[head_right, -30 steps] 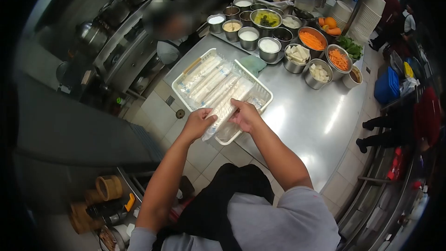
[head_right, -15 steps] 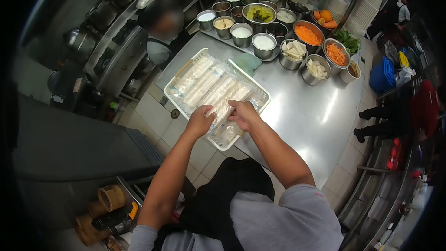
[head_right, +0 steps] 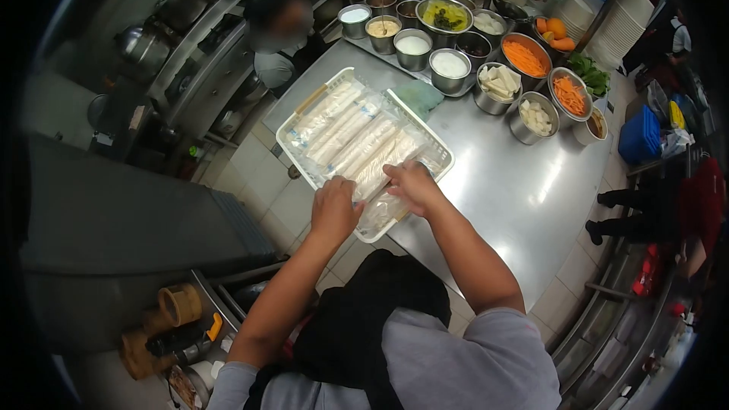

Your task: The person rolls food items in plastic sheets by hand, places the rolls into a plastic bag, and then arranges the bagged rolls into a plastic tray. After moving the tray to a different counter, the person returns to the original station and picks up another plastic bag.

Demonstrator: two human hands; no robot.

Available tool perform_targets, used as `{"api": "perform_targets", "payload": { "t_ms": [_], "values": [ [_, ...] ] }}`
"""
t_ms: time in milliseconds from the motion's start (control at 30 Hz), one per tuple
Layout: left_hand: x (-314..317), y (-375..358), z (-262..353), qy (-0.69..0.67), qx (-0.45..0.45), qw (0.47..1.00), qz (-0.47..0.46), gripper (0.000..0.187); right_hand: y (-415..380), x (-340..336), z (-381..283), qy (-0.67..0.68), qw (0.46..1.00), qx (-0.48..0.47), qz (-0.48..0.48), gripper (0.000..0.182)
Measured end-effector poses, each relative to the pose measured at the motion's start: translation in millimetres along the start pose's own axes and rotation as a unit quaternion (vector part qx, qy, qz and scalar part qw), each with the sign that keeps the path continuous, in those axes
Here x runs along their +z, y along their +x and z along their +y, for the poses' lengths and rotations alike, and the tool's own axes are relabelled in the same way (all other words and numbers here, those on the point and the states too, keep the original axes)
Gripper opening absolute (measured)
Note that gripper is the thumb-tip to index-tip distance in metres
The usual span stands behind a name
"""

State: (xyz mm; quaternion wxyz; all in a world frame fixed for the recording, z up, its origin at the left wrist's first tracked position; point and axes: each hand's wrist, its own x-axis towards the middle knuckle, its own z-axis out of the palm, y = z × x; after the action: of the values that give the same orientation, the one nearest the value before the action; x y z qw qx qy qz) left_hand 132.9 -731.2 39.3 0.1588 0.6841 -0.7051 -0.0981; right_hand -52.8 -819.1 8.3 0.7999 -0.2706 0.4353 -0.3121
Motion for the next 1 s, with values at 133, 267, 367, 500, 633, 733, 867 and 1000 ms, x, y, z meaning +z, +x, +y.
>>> {"api": "perform_targets", "payload": {
  "t_ms": [133,267,367,500,633,733,867,1000],
  "values": [
    [5.6,-3.4,1.8,0.009,-0.002,1.000,-0.026,0.055,-27.4,3.8,-9.4,-0.491,0.841,-0.184,0.131,0.050],
    [14.8,-6.0,4.6,0.013,0.014,0.999,-0.033,0.066,-31.0,-1.4,-21.9,-0.655,0.673,-0.321,0.123,0.068],
    [18.7,-3.3,3.3,0.085,0.014,0.996,-0.024,0.068,-12.3,-17.0,-23.4,-0.684,0.650,-0.325,0.063,0.069],
    [26.8,1.7,-0.9,0.067,-0.014,0.994,-0.087,0.071,6.1,-31.0,-24.6,-0.689,0.643,-0.335,0.011,0.069],
    [20.4,10.6,10.1,0.123,-0.046,0.980,-0.147,0.078,0.2,-19.6,-27.8,-0.716,0.628,-0.306,0.012,0.071],
    [24.3,11.4,8.8,0.120,-0.058,0.979,-0.153,0.081,-0.4,-6.5,-29.7,-0.762,0.561,-0.322,0.014,0.073],
    [27.4,11.0,4.8,0.111,-0.059,0.980,-0.153,0.082,8.6,-2.6,-26.2,-0.803,0.511,-0.297,-0.072,0.072],
    [32.0,12.4,1.5,0.116,-0.071,0.982,-0.132,0.084,11.5,0.6,-26.7,-0.810,0.496,-0.305,-0.073,0.071]
  ]
}}
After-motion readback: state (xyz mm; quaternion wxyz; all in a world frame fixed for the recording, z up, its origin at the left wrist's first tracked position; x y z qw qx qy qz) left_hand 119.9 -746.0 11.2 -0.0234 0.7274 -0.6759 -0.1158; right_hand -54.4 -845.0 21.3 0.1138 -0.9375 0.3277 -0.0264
